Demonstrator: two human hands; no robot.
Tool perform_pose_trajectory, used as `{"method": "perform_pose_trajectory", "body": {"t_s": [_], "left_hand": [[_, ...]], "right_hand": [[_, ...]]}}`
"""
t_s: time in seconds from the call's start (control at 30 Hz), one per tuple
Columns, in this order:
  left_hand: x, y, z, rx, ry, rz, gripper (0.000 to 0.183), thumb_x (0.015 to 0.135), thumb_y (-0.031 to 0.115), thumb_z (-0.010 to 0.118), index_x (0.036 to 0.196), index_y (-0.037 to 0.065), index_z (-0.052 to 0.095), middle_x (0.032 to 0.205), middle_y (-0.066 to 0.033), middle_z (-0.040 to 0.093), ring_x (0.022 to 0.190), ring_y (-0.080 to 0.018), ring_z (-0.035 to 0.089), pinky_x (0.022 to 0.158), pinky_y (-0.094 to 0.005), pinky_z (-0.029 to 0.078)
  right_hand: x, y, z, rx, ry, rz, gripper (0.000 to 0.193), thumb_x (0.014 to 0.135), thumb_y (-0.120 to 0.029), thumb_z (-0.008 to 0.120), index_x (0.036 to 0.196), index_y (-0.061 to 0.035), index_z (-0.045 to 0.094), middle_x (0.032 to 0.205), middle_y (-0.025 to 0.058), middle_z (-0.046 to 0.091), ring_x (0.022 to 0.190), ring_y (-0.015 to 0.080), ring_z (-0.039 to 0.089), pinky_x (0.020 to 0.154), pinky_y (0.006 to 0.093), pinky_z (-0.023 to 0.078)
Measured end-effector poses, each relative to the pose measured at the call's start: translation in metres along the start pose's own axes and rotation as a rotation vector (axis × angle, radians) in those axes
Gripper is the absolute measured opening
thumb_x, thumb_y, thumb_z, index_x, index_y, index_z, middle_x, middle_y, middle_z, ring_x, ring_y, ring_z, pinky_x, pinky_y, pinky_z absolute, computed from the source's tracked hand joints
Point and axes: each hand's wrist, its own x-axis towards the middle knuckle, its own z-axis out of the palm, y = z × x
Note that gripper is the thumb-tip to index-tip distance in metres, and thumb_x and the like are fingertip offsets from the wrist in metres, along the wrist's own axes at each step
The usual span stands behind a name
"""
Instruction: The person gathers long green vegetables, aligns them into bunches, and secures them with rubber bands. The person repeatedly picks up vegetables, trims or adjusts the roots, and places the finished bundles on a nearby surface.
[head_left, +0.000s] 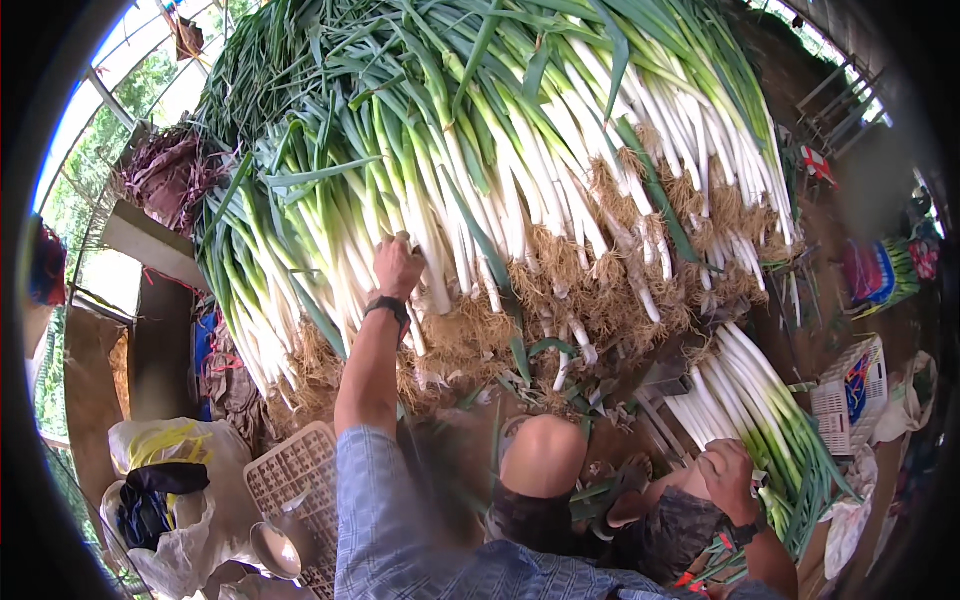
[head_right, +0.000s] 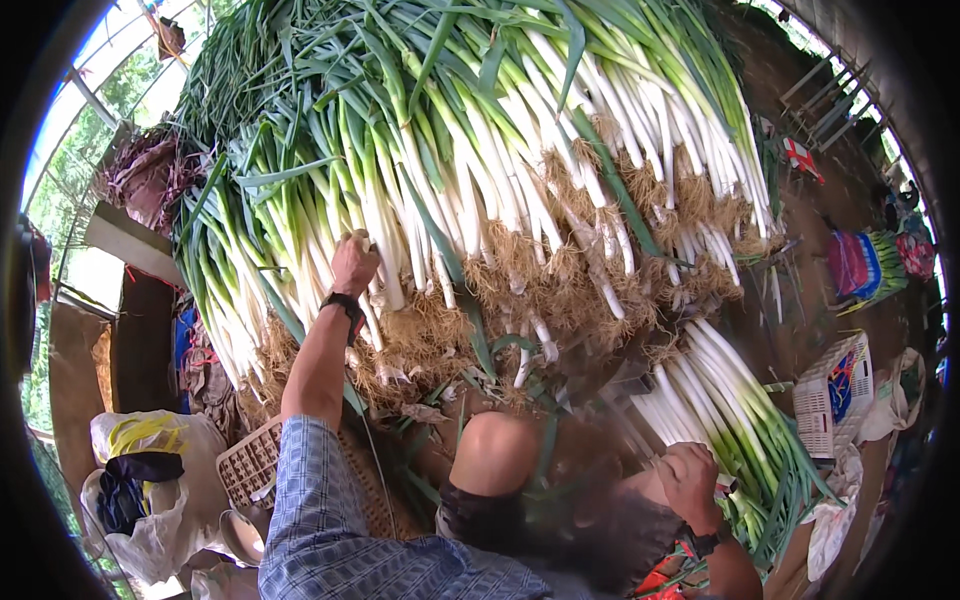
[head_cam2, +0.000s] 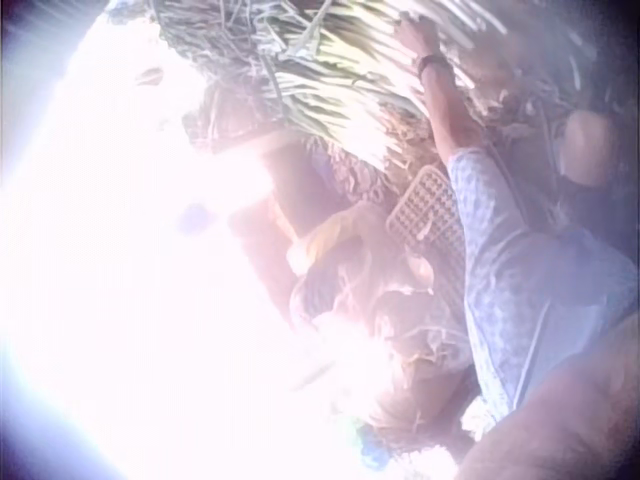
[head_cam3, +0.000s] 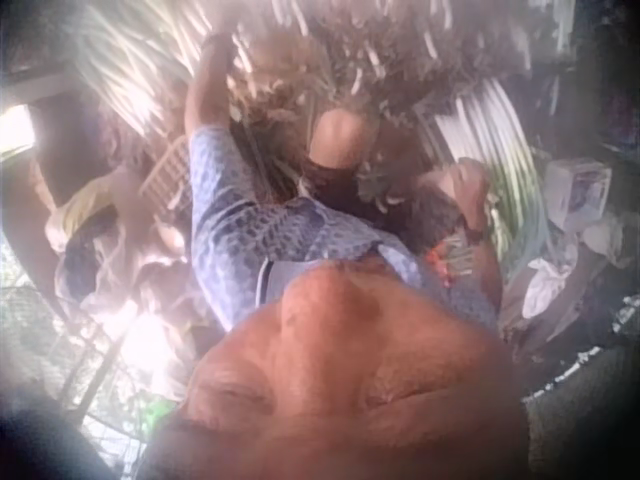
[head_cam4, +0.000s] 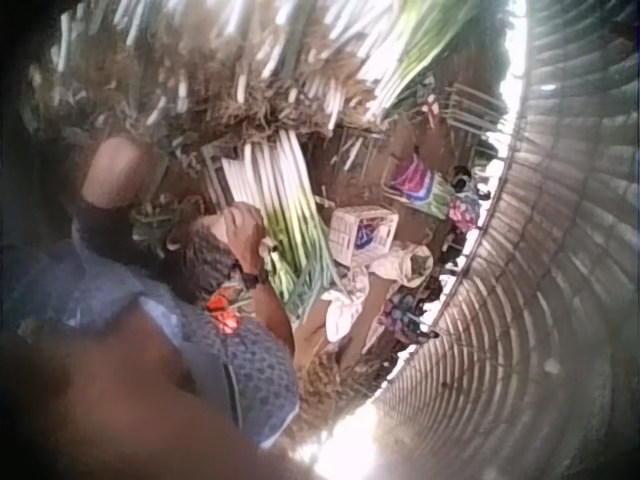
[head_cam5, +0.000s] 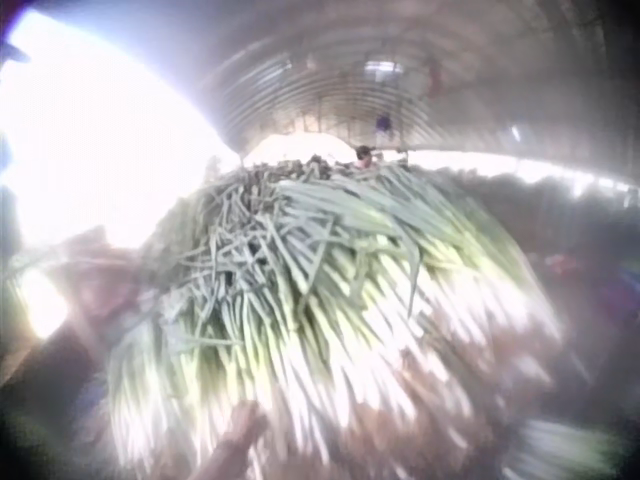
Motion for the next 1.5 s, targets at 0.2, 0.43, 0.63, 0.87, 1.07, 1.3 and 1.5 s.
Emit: {"method": "perform_pose_trajectory", "body": {"t_s": [0.2,0.43,0.63,0.87,1.07,1.3,1.5], "left_hand": [[-0.002,-0.008,0.0,-0.191,-0.009,-0.101,0.059,0.093,0.033,0.071,0.132,-0.007,0.051,0.12,-0.0314,0.068,0.106,-0.0445,0.069,0.093,-0.0481,0.055],[0.034,-0.026,0.038,-0.032,-0.115,-0.32,0.052,0.088,0.025,0.069,0.125,-0.006,0.047,0.127,-0.0283,0.061,0.116,-0.0446,0.064,0.096,-0.0516,0.055],[0.038,-0.007,0.063,-0.123,0.133,-0.363,0.057,0.085,0.02,0.074,0.125,-0.008,0.045,0.122,-0.0305,0.061,0.117,-0.049,0.058,0.105,-0.0508,0.047],[0.032,-0.002,0.008,-0.066,-0.008,-0.207,0.056,0.085,0.032,0.075,0.123,-0.006,0.056,0.119,-0.0268,0.064,0.118,-0.0432,0.06,0.1,-0.0461,0.05],[0.029,0.01,-0.008,0.261,-0.098,-0.201,0.073,0.088,0.031,0.076,0.146,0.001,0.044,0.142,-0.0201,0.058,0.139,-0.0368,0.047,0.12,-0.0458,0.036],[0.031,0.008,0.036,-0.133,0.186,-0.282,0.059,0.086,0.011,0.069,0.135,-0.007,0.042,0.124,-0.0374,0.057,0.108,-0.0518,0.064,0.093,-0.0533,0.055],[0.044,0.016,0.042,-0.212,0.145,-0.435,0.068,0.083,0.027,0.079,0.129,-0.006,0.04,0.113,-0.0346,0.062,0.106,-0.0487,0.066,0.091,-0.0519,0.055]], "right_hand": [[0.009,-0.004,0.004,0.044,-0.002,0.082,0.009,0.078,-0.006,0.075,0.085,-0.0017,0.071,0.094,0.0153,0.071,0.091,0.0387,0.066,0.082,0.0469,0.052],[0.021,-0.002,0.009,0.034,-0.025,-0.026,0.008,0.077,-0.006,0.076,0.083,-0.002,0.071,0.092,0.015,0.071,0.09,0.0382,0.067,0.082,0.0462,0.053],[0.012,-0.001,0.008,0.034,0.014,0.033,0.006,0.078,-0.006,0.076,0.08,-0.0026,0.071,0.091,0.0138,0.071,0.09,0.0371,0.067,0.082,0.0461,0.052],[0.018,-0.008,0.005,0.042,0.019,0.031,0.005,0.078,-0.005,0.075,0.079,-0.0024,0.071,0.09,0.0121,0.071,0.09,0.0355,0.067,0.082,0.0454,0.052],[0.018,-0.003,0.006,0.038,-0.002,-0.008,0.004,0.078,-0.005,0.074,0.08,-0.0027,0.071,0.09,0.0123,0.071,0.089,0.0361,0.067,0.081,0.0463,0.052],[0.022,-0.007,0.01,0.013,-0.038,-0.026,0.005,0.078,-0.005,0.075,0.081,-0.0029,0.071,0.09,0.0118,0.071,0.09,0.0361,0.067,0.082,0.0462,0.052],[0.019,-0.004,0.014,-0.002,-0.014,-0.016,0.005,0.078,-0.005,0.075,0.079,-0.0036,0.071,0.089,0.0112,0.07,0.089,0.0346,0.068,0.083,0.0449,0.052]]}}
